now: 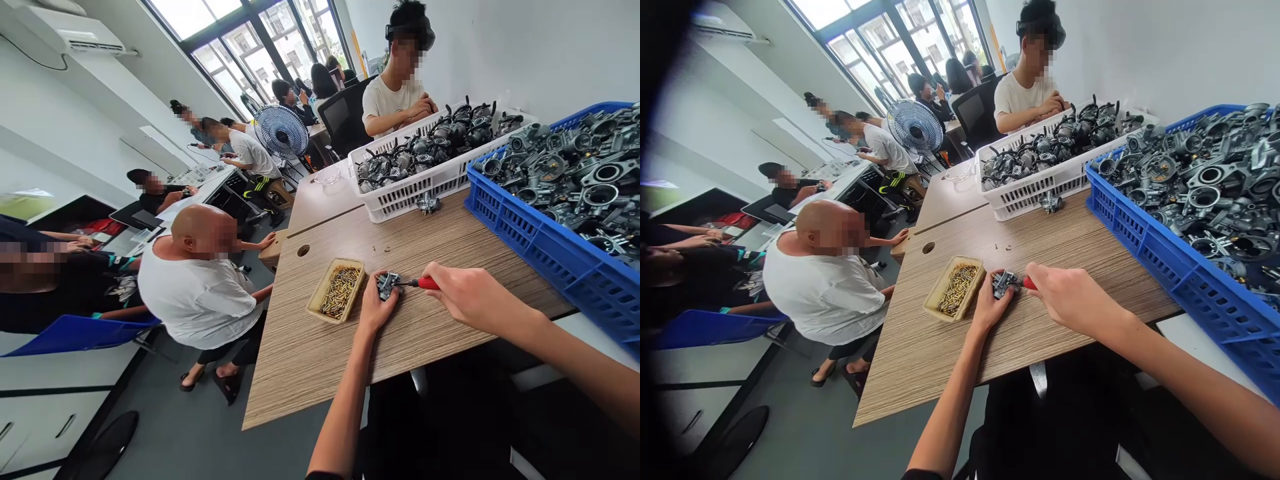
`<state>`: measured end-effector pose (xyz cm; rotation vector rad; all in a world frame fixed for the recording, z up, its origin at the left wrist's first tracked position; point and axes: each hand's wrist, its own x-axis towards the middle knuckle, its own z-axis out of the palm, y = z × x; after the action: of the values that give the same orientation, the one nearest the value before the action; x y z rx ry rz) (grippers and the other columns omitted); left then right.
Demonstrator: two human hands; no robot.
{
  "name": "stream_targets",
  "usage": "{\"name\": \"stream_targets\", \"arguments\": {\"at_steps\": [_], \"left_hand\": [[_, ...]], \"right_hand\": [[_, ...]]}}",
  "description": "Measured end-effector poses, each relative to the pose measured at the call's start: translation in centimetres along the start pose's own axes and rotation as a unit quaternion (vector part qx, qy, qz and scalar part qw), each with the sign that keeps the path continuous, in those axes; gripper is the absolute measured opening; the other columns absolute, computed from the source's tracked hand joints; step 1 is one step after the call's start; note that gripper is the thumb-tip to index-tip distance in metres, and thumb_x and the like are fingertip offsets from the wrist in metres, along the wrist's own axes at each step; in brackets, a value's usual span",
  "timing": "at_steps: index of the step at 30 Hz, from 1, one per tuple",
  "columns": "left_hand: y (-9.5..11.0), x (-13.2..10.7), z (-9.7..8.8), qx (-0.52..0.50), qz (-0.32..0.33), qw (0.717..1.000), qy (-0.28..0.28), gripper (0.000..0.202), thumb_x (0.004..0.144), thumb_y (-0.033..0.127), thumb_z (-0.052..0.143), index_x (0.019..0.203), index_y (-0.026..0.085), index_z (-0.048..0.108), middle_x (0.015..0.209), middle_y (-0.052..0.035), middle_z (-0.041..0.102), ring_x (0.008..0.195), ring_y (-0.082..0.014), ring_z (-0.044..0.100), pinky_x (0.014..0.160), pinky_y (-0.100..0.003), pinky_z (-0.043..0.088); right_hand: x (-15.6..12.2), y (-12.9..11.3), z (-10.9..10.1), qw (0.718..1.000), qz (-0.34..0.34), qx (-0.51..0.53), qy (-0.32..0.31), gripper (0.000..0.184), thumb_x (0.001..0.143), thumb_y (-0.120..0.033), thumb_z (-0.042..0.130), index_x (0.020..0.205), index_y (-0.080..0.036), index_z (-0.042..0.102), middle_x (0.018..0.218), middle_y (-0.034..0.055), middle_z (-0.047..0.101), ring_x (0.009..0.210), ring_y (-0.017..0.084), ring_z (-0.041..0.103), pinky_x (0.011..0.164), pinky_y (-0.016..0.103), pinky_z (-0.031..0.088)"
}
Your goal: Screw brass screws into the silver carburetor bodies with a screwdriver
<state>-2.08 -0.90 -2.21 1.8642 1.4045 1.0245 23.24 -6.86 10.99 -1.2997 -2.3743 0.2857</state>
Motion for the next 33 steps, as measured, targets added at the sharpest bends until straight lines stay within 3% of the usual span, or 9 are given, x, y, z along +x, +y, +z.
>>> {"name": "stream_targets", "arguments": {"at_steps": [4, 9, 12, 15, 17, 21, 23, 27, 33], "left_hand": [[-0.08, 0.06, 0.09, 0.006, 0.009, 1.0, 0.005, 0.042, 0.086, 0.031, 0.069, 0.125, 0.022, 0.056, 0.107, -0.0057, 0.072, 0.094, -0.0204, 0.067, 0.092, -0.035, 0.055], [-0.22, 0.09, 0.1, 0.005, 0.012, 1.0, 0.006, 0.041, 0.087, 0.031, 0.068, 0.124, 0.022, 0.056, 0.107, -0.0059, 0.071, 0.094, -0.0205, 0.067, 0.092, -0.035, 0.055], [-0.4, 0.11, 0.08, 0.007, 0.015, 1.0, 0.003, 0.04, 0.087, 0.032, 0.069, 0.125, 0.022, 0.056, 0.109, -0.0067, 0.071, 0.097, -0.0213, 0.068, 0.094, -0.036, 0.055], [-0.58, 0.12, 0.09, 0.009, 0.016, 1.0, 0.002, 0.042, 0.088, 0.034, 0.068, 0.126, 0.022, 0.056, 0.111, -0.0075, 0.072, 0.099, -0.0221, 0.068, 0.095, -0.038, 0.055], [-0.63, 0.13, 0.11, 0.007, 0.016, 1.0, 0.004, 0.042, 0.089, 0.035, 0.068, 0.126, 0.022, 0.056, 0.111, -0.0074, 0.072, 0.098, -0.022, 0.068, 0.095, -0.038, 0.056], [-0.53, 0.11, 0.14, 0.006, 0.018, 1.0, 0.008, 0.041, 0.088, 0.035, 0.068, 0.125, 0.021, 0.056, 0.109, -0.0067, 0.071, 0.096, -0.0212, 0.067, 0.093, -0.036, 0.056], [-0.45, 0.1, 0.13, 0.004, 0.018, 1.0, 0.007, 0.041, 0.088, 0.035, 0.068, 0.126, 0.022, 0.056, 0.109, -0.0065, 0.071, 0.095, -0.021, 0.067, 0.093, -0.036, 0.056], [-0.28, 0.1, 0.07, 0.003, 0.019, 1.0, 0.003, 0.04, 0.089, 0.034, 0.068, 0.125, 0.022, 0.056, 0.109, -0.0063, 0.071, 0.096, -0.021, 0.067, 0.093, -0.036, 0.055], [0.01, 0.12, -0.01, 0.012, 0.01, 1.0, 0.005, 0.038, 0.089, 0.032, 0.069, 0.124, 0.022, 0.057, 0.111, -0.007, 0.072, 0.1, -0.022, 0.068, 0.096, -0.038, 0.056]], "right_hand": [[0.13, 0.47, 0.39, 0.996, 0.059, -0.071, 0.018, 0.023, 0.111, -0.043, 0.055, 0.104, -0.021, 0.053, 0.079, 0.006, 0.077, 0.07, 0.029, 0.077, 0.056, 0.031, 0.037], [0.01, 0.83, 0.05, 0.999, 0.014, 0.039, 0.012, 0.017, 0.11, -0.024, 0.05, 0.127, -0.022, 0.049, 0.112, 0.0081, 0.082, 0.092, 0.026, 0.081, 0.067, 0.03, 0.048], [0.12, 0.83, 0.46, 0.999, 0.023, 0.012, 0.023, 0.008, 0.111, -0.029, 0.049, 0.112, -0.022, 0.052, 0.096, 0.007, 0.081, 0.082, 0.026, 0.08, 0.062, 0.03, 0.046], [0.18, 0.88, 0.8, 0.995, 0.067, -0.071, 0.037, 0.024, 0.112, -0.044, 0.051, 0.102, -0.022, 0.053, 0.074, 0.0058, 0.074, 0.067, 0.029, 0.076, 0.054, 0.032, 0.038], [0.1, 0.95, 0.62, 0.996, 0.066, -0.062, 0.03, 0.023, 0.112, -0.043, 0.049, 0.106, -0.021, 0.053, 0.078, 0.0068, 0.076, 0.068, 0.029, 0.076, 0.054, 0.031, 0.039], [-0.04, 0.98, 0.08, 0.999, 0.009, 0.044, 0.012, 0.012, 0.111, -0.024, 0.042, 0.12, -0.023, 0.05, 0.108, 0.0087, 0.081, 0.088, 0.025, 0.08, 0.065, 0.029, 0.048], [0.0, 0.91, 0.21, 1.0, 0.005, 0.027, 0.015, 0.009, 0.112, -0.026, 0.043, 0.113, -0.023, 0.051, 0.1, 0.0076, 0.081, 0.084, 0.025, 0.079, 0.064, 0.029, 0.046], [0.07, 0.7, 0.62, 0.993, 0.053, -0.093, 0.042, 0.029, 0.111, -0.048, 0.049, 0.101, -0.021, 0.055, 0.072, 0.0061, 0.073, 0.064, 0.027, 0.073, 0.054, 0.031, 0.035], [-0.02, 0.27, 0.33, 0.999, -0.007, 0.048, 0.025, 0.012, 0.11, -0.025, 0.045, 0.119, -0.023, 0.053, 0.098, 0.0057, 0.08, 0.083, 0.024, 0.078, 0.067, 0.03, 0.047]]}}
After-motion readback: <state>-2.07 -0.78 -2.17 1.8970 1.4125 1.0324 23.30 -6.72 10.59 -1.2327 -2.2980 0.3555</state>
